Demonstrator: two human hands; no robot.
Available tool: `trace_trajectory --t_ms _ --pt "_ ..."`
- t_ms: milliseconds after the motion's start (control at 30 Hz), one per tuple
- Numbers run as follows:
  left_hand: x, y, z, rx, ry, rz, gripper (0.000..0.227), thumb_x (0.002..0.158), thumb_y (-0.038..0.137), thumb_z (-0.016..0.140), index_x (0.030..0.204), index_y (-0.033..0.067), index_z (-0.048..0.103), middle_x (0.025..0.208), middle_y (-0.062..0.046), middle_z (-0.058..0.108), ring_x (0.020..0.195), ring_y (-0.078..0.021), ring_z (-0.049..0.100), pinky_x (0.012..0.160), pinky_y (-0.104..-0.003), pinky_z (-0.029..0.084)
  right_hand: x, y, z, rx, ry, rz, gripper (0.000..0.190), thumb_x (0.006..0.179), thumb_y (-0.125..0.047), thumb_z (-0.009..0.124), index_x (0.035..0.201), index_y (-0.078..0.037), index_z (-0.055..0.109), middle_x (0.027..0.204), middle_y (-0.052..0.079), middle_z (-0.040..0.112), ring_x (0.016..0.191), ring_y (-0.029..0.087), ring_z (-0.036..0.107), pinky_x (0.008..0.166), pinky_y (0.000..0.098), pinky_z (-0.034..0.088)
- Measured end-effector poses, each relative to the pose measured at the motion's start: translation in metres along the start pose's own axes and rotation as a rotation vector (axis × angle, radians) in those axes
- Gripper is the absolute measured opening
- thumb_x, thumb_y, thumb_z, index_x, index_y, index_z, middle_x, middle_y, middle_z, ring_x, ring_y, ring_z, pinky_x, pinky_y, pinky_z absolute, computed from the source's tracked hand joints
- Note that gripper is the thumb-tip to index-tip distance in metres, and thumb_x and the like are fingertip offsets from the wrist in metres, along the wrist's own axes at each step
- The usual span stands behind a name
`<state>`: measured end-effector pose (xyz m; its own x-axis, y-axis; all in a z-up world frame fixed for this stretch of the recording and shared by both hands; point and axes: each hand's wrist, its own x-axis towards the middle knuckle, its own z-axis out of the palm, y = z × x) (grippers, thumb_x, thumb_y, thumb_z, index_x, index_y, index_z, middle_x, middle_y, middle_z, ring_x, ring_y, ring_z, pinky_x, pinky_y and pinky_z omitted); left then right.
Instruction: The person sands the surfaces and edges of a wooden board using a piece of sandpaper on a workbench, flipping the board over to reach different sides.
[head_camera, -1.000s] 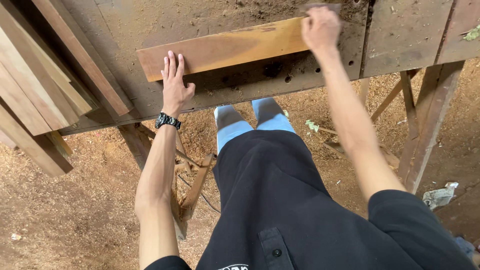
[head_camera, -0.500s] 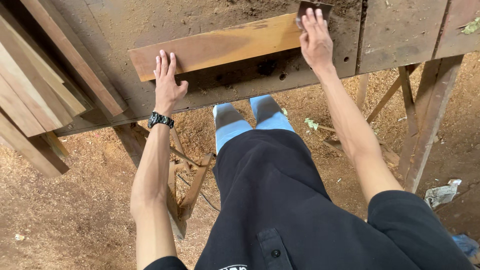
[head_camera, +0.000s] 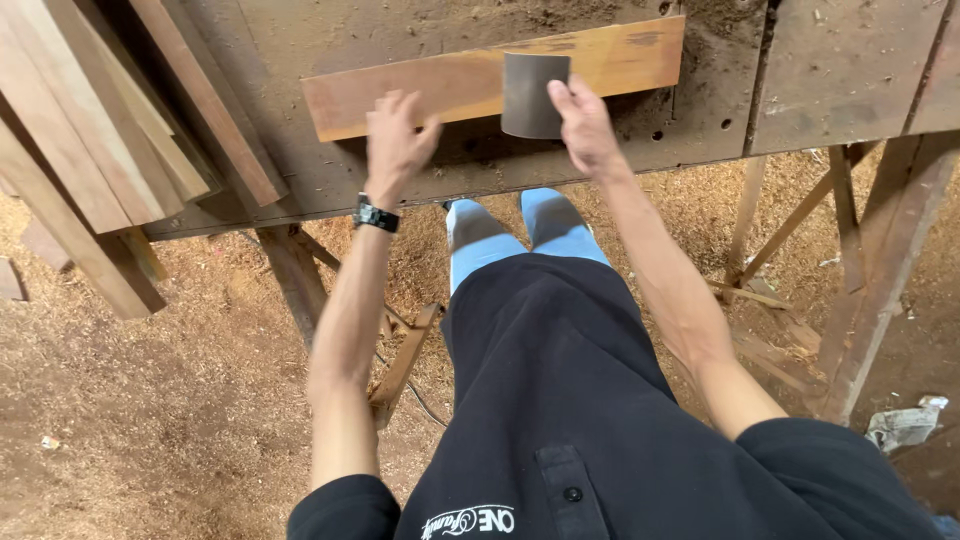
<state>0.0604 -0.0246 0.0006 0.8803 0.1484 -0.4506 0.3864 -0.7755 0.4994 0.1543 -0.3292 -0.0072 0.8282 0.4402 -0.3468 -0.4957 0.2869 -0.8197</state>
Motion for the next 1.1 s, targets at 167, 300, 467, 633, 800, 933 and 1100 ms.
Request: trace_trajectory --t_ms 167,300,467,633,800,933,1100 --pt "0.023 0.109 0.019 -1.106 -0.337 0.1 0.057 0.096 0.031 0.074 0.143 0.0068 0.053 0.138 -0.013 0.062 0.118 -0.0185 0.063 0.099 -0.034 0.054 -0.02 -0.046 -0.009 0.228 0.001 0.202 0.041 0.105 -0.02 0.064 0.141 -0.002 0.055 0.133 0.007 0.069 0.121 0.014 0.065 0.109 0.026 0.053" --pt "0.029 0.133 0.023 -1.026 -0.275 0.106 0.04 0.095 0.016 0.081 0.13 0.0017 0.069 0.109 -0.014 0.071 0.087 -0.015 0.059 0.071 -0.026 0.05 -0.029 -0.07 -0.013 0.0 -0.111 0.25 0.05 0.096 -0.007 0.069 0.14 -0.008 0.046 0.123 0.01 0.07 0.107 0.016 0.071 0.095 0.0321 0.063" --pt "0.027 0.149 0.046 -0.779 0.073 0.083 0.018 0.087 0.001 0.072 0.105 0.0011 0.07 0.093 -0.008 0.076 0.079 -0.0142 0.072 0.066 -0.026 0.059 -0.027 -0.039 -0.011 -0.209 0.079 0.187 0.041 0.095 0.004 0.069 0.134 -0.004 0.058 0.117 0.009 0.07 0.096 0.017 0.073 0.078 0.0347 0.07" --pt "0.032 0.145 0.08 -0.984 0.151 0.259 0.026 0.081 -0.02 0.053 0.092 -0.0031 0.068 0.098 -0.009 0.077 0.092 -0.0156 0.074 0.085 -0.027 0.061 -0.032 -0.023 -0.036 -0.205 0.154 0.099 0.033 0.094 0.01 0.065 0.123 -0.004 0.073 0.112 0.008 0.076 0.093 0.017 0.074 0.075 0.0337 0.07" --pt "0.044 0.152 0.094 -1.137 0.031 0.26 0.021 0.083 -0.021 0.063 0.09 -0.0018 0.069 0.098 -0.008 0.073 0.095 -0.0168 0.071 0.089 -0.028 0.06 -0.023 -0.031 -0.065 -0.273 0.027 0.001 0.033 0.099 0.014 0.068 0.125 -0.005 0.076 0.113 0.011 0.076 0.096 0.014 0.07 0.088 0.028 0.061" --pt "0.054 0.172 0.084 -1.007 0.009 0.311 0.026 0.084 -0.019 0.059 0.089 0.0022 0.074 0.102 -0.005 0.071 0.096 -0.0181 0.073 0.082 -0.032 0.064 -0.025 -0.059 -0.083 -0.394 -0.04 0.026 0.042 0.096 0.014 0.059 0.128 -0.008 0.072 0.118 0.01 0.076 0.098 0.013 0.072 0.092 0.0277 0.062" --pt "0.071 0.189 0.089 -0.82 -0.001 0.367 0.026 0.084 -0.017 0.063 0.09 0.0057 0.072 0.1 -0.004 0.063 0.09 -0.018 0.07 0.064 -0.029 0.066 -0.006 -0.058 -0.104 -0.298 -0.002 0.077 0.038 0.096 0.013 0.054 0.119 -0.007 0.077 0.109 0.013 0.078 0.087 0.018 0.076 0.079 0.0317 0.066"
